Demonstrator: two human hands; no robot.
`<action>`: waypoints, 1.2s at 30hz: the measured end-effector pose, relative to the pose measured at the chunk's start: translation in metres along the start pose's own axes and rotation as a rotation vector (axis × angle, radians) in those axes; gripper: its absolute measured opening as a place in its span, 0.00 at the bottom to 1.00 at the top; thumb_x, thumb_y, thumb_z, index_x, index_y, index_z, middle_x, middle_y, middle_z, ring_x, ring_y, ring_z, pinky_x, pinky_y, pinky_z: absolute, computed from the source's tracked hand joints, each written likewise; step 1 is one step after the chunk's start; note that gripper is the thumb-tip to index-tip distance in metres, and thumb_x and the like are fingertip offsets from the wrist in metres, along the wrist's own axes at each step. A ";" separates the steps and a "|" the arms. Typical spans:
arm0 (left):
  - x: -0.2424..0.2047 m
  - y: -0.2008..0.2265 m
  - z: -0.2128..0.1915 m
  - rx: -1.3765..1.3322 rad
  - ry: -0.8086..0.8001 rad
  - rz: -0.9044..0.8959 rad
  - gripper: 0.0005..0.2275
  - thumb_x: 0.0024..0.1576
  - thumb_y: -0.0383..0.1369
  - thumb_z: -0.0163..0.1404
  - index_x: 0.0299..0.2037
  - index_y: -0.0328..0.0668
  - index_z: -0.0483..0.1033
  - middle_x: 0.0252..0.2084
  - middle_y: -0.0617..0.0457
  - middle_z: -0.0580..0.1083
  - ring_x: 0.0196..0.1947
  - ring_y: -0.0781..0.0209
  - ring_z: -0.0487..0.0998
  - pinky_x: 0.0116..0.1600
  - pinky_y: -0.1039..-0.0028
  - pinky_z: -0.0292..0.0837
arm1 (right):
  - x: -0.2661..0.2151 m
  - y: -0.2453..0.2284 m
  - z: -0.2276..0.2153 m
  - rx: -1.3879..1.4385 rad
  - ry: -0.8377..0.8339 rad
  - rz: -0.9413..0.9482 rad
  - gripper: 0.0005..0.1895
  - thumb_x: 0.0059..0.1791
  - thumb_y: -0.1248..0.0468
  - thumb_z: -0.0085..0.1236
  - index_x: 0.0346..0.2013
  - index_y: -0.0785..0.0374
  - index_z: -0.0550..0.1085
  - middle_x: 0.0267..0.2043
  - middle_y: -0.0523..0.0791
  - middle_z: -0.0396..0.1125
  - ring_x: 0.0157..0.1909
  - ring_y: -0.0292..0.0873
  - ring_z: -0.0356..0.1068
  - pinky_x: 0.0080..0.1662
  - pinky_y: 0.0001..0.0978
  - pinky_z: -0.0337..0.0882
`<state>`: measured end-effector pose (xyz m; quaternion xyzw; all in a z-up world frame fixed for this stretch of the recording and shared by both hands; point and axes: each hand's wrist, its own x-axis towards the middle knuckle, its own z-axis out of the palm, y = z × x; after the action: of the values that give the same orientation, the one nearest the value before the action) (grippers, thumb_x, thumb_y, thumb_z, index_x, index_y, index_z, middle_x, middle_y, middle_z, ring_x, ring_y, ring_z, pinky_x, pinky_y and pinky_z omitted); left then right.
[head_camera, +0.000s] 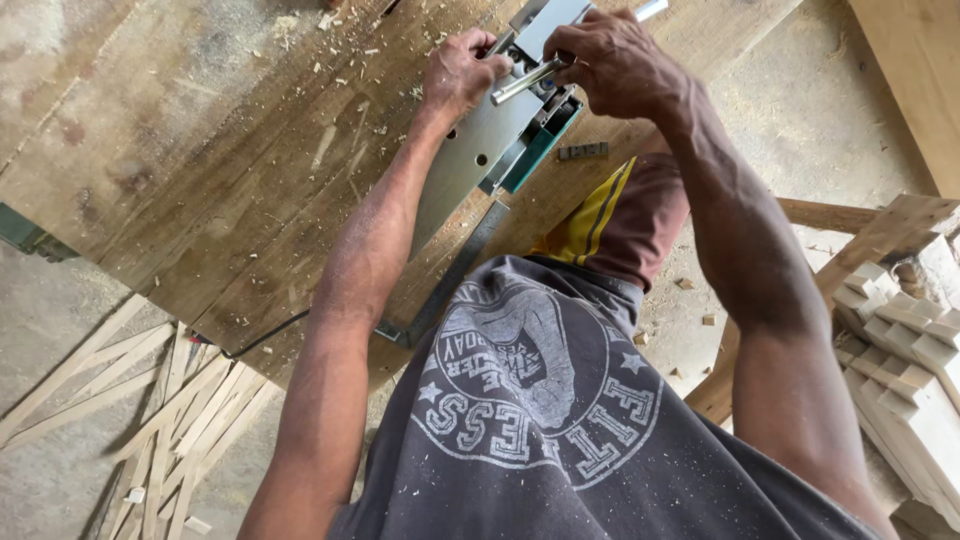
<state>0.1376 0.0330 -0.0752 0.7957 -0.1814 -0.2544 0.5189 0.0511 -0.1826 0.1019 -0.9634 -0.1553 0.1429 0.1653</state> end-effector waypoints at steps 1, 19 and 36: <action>-0.004 0.001 -0.001 0.016 -0.019 -0.054 0.08 0.55 0.39 0.58 0.39 0.46 0.81 0.31 0.57 0.76 0.28 0.68 0.73 0.32 0.72 0.70 | 0.001 -0.001 -0.001 -0.005 -0.015 -0.034 0.07 0.57 0.61 0.59 0.49 0.57 0.78 0.39 0.41 0.73 0.48 0.43 0.67 0.59 0.46 0.61; -0.006 0.015 -0.005 -0.110 -0.001 -0.068 0.10 0.52 0.37 0.60 0.42 0.48 0.81 0.35 0.58 0.80 0.32 0.68 0.80 0.39 0.72 0.78 | 0.020 0.012 0.001 -0.064 -0.158 -0.119 0.08 0.56 0.62 0.57 0.50 0.57 0.77 0.42 0.43 0.74 0.48 0.43 0.70 0.53 0.40 0.70; -0.008 0.004 0.002 -0.154 0.061 -0.066 0.10 0.49 0.40 0.60 0.39 0.49 0.81 0.27 0.62 0.79 0.24 0.73 0.77 0.30 0.78 0.74 | 0.011 -0.018 0.056 0.137 0.106 0.558 0.19 0.59 0.50 0.55 0.41 0.64 0.70 0.33 0.51 0.64 0.38 0.49 0.60 0.42 0.48 0.60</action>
<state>0.1295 0.0341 -0.0704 0.7664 -0.1193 -0.2602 0.5751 0.0384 -0.1474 0.0555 -0.9615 0.1347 0.1427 0.1923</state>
